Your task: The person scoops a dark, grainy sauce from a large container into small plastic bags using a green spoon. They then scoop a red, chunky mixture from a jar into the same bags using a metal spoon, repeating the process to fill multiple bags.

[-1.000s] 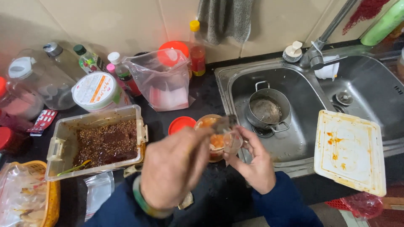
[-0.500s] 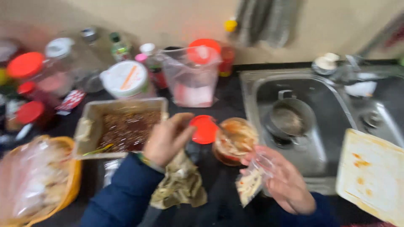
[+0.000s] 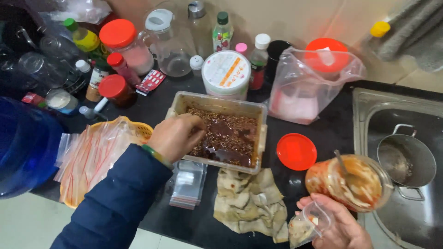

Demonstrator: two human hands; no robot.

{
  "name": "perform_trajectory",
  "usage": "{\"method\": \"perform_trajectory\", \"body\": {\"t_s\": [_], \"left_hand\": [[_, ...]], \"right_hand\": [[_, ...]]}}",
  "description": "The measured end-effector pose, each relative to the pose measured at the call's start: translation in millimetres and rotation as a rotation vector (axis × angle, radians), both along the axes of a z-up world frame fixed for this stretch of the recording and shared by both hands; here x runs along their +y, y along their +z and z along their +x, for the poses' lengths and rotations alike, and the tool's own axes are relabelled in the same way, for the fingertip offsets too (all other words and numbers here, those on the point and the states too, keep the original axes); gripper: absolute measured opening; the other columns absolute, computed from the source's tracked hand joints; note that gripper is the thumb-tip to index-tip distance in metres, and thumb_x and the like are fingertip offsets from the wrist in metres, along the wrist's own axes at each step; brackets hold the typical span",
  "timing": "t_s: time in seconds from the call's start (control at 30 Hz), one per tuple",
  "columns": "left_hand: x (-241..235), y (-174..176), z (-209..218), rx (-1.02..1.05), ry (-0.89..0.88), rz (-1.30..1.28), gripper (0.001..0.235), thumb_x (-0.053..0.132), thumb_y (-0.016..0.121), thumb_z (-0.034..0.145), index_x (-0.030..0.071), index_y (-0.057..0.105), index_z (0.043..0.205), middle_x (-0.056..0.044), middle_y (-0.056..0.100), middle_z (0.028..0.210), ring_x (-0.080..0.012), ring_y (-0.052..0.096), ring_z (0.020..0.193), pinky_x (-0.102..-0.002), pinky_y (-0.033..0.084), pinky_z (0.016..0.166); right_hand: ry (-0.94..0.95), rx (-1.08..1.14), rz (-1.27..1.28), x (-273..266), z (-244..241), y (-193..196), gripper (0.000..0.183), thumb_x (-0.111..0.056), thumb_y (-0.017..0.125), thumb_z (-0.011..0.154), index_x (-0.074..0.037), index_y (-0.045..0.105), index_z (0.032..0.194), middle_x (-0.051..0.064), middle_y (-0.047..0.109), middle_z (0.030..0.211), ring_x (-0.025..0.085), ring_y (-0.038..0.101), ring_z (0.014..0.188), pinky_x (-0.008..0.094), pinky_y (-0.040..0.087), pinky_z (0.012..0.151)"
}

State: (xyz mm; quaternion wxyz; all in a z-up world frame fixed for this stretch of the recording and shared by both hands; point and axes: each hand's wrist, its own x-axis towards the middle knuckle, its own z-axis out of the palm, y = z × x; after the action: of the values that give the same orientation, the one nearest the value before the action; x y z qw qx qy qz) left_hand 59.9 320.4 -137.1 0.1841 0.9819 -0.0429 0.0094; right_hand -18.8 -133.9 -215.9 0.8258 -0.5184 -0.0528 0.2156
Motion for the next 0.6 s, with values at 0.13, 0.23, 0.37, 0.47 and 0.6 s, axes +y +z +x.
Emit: {"method": "perform_trajectory", "body": {"t_s": [0.13, 0.23, 0.37, 0.47, 0.6], "left_hand": [[23, 16, 0, 0.236, -0.014, 0.215, 0.019, 0.038, 0.065, 0.093, 0.025, 0.073, 0.104, -0.002, 0.071, 0.106, -0.0317, 0.069, 0.102, -0.057, 0.059, 0.07], [39, 30, -8, 0.531, -0.197, 0.278, 0.048, 0.049, 0.077, 0.091, 0.023, 0.062, 0.128, -0.008, 0.065, 0.111, -0.036, 0.071, 0.101, -0.057, 0.056, 0.082], [55, -8, -3, 0.387, -0.315, 0.183, 0.022, 0.034, 0.073, 0.093, 0.022, 0.071, 0.111, -0.004, 0.071, 0.102, -0.0318, 0.071, 0.094, -0.053, 0.057, 0.076], [61, -32, 9, 0.192, -0.354, 0.044, 0.016, 0.028, 0.066, 0.098, 0.016, 0.076, 0.101, -0.005, 0.072, 0.095, -0.0304, 0.071, 0.088, -0.049, 0.057, 0.071], [50, -24, 6, -0.033, -0.366, 0.057, 0.025, 0.022, 0.064, 0.103, 0.008, 0.067, 0.083, -0.005, 0.068, 0.077, -0.0281, 0.069, 0.071, -0.048, 0.059, 0.061]], "right_hand": [[0.26, 0.16, 0.142, -36, 19, -80, 0.077, 0.017, 0.076, 0.087, 0.0, 0.045, 0.155, 0.03, 0.055, 0.154, 0.048, 0.059, 0.137, 0.052, 0.053, 0.102], [0.137, -0.106, 0.014, -12, 0, -71, 0.067, -0.006, 0.072, 0.091, 0.008, 0.046, 0.152, 0.037, 0.063, 0.145, 0.045, 0.066, 0.134, 0.053, 0.048, 0.111], [-0.042, 0.143, 0.026, 33, -12, -28, 0.06, -0.002, 0.062, 0.09, 0.01, 0.054, 0.148, 0.039, 0.065, 0.139, 0.044, 0.069, 0.114, 0.032, 0.051, 0.057], [-0.195, 0.156, -0.156, 73, -15, -3, 0.068, 0.019, 0.065, 0.076, 0.012, 0.06, 0.144, 0.039, 0.073, 0.129, 0.044, 0.074, 0.107, 0.035, 0.05, 0.065], [-0.191, -0.006, -0.368, 89, -14, 11, 0.072, 0.018, 0.074, 0.071, 0.011, 0.064, 0.141, 0.031, 0.079, 0.123, 0.035, 0.077, 0.097, 0.032, 0.051, 0.064]]}}
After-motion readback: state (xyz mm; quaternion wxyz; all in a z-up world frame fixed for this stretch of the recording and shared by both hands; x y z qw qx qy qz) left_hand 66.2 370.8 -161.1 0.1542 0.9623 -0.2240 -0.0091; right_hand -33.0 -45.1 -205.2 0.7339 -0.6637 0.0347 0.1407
